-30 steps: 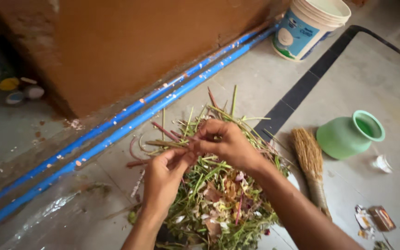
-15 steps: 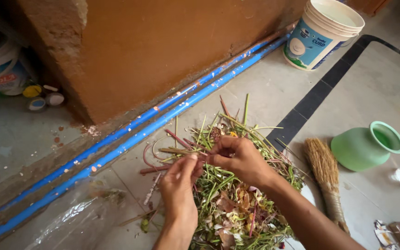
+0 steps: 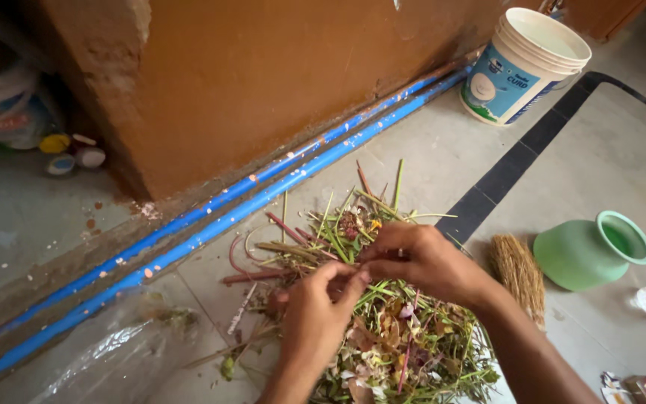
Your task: The person sits on the floor and sorts through a pile of mixed vegetable scraps, including stems and leaves. They pick up individual pieces, separate them, and place them back into the pile.
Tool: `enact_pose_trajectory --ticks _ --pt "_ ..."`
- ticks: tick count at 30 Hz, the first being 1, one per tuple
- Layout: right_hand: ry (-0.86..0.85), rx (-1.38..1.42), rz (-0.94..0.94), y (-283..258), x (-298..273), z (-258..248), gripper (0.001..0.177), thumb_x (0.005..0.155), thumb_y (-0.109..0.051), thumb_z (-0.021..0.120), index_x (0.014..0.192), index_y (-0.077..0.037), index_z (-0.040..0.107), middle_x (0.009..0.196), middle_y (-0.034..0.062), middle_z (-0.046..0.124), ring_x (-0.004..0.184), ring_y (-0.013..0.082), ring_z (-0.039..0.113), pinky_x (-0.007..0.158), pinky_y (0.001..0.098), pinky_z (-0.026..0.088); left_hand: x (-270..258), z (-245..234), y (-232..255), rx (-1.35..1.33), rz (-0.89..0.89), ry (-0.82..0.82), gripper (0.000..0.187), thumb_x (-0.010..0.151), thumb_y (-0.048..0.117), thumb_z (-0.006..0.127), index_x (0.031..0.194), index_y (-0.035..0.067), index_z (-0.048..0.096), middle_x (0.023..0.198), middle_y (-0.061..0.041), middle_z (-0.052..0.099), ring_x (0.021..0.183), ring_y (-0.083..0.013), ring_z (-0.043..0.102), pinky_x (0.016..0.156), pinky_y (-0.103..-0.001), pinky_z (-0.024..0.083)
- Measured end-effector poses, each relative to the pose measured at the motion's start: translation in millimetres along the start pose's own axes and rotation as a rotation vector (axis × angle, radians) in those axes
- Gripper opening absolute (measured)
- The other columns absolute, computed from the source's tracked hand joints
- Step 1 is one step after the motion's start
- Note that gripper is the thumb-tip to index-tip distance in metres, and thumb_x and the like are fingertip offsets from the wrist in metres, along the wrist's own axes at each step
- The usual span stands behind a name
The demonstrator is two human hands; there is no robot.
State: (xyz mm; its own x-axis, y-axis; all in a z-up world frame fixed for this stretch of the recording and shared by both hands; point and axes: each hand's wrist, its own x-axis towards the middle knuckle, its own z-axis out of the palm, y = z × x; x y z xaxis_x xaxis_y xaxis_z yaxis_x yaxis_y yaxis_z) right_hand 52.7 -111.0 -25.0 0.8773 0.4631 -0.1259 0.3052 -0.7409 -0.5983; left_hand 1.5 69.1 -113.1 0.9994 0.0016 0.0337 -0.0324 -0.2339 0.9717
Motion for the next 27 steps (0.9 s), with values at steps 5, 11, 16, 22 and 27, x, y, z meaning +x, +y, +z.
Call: enact_pose_trajectory --ticks 5,11,16,22,27 --pt "-0.037 -0.009 0.040 -12 -1 0 0.019 0.082 -0.020 0.077 0.097 -0.009 0.082 0.089 0.0071 0.075 0.085 0.0195 0.072 0.078 0.0342 0.057 -2 -2 -1 -0.082 -0.034 0.090 0.021 0.084 0.024 0.079 0.092 0.006 0.072 0.081 -0.004 0.080 0.072 -0.0138 0.077 0.066 -0.029 0.058" --pt "-0.024 0.086 0.074 -13 2 8 0.020 0.086 -0.023 0.076 0.095 -0.006 0.079 0.086 0.0055 0.074 0.082 0.0161 0.070 0.074 0.0337 0.056 1 -10 -2 -0.086 0.019 0.102 0.016 0.083 0.018 0.077 0.095 0.008 0.078 0.081 -0.004 0.080 0.071 -0.0136 0.076 0.066 -0.029 0.057" --pt "0.134 0.352 0.063 1 7 34 0.017 0.089 -0.020 0.075 0.093 -0.004 0.079 0.086 0.0058 0.074 0.082 0.0124 0.067 0.075 0.0303 0.053 -1 -12 1 0.017 -0.029 0.088 0.014 0.082 0.019 0.082 0.090 0.008 0.079 0.075 -0.008 0.078 0.063 -0.0167 0.074 0.061 -0.032 0.053" --pt "0.337 0.685 0.452 -4 10 68 0.023 0.090 -0.025 0.075 0.095 -0.004 0.082 0.078 0.0056 0.075 0.071 0.0143 0.059 0.064 0.0317 0.044 -1 -10 -1 -0.116 -0.062 0.072 0.007 0.085 0.013 0.074 0.089 0.010 0.077 0.076 -0.002 0.080 0.064 -0.0122 0.077 0.060 -0.030 0.057" --pt "0.442 0.451 0.518 -22 12 62 0.037 0.090 -0.039 0.074 0.094 -0.003 0.085 0.077 0.0080 0.076 0.069 0.0132 0.060 0.064 0.0321 0.046 2 -14 6 0.079 0.055 0.120 0.005 0.081 0.009 0.077 0.086 0.008 0.077 0.080 -0.004 0.078 0.067 -0.0202 0.073 0.065 -0.035 0.054"
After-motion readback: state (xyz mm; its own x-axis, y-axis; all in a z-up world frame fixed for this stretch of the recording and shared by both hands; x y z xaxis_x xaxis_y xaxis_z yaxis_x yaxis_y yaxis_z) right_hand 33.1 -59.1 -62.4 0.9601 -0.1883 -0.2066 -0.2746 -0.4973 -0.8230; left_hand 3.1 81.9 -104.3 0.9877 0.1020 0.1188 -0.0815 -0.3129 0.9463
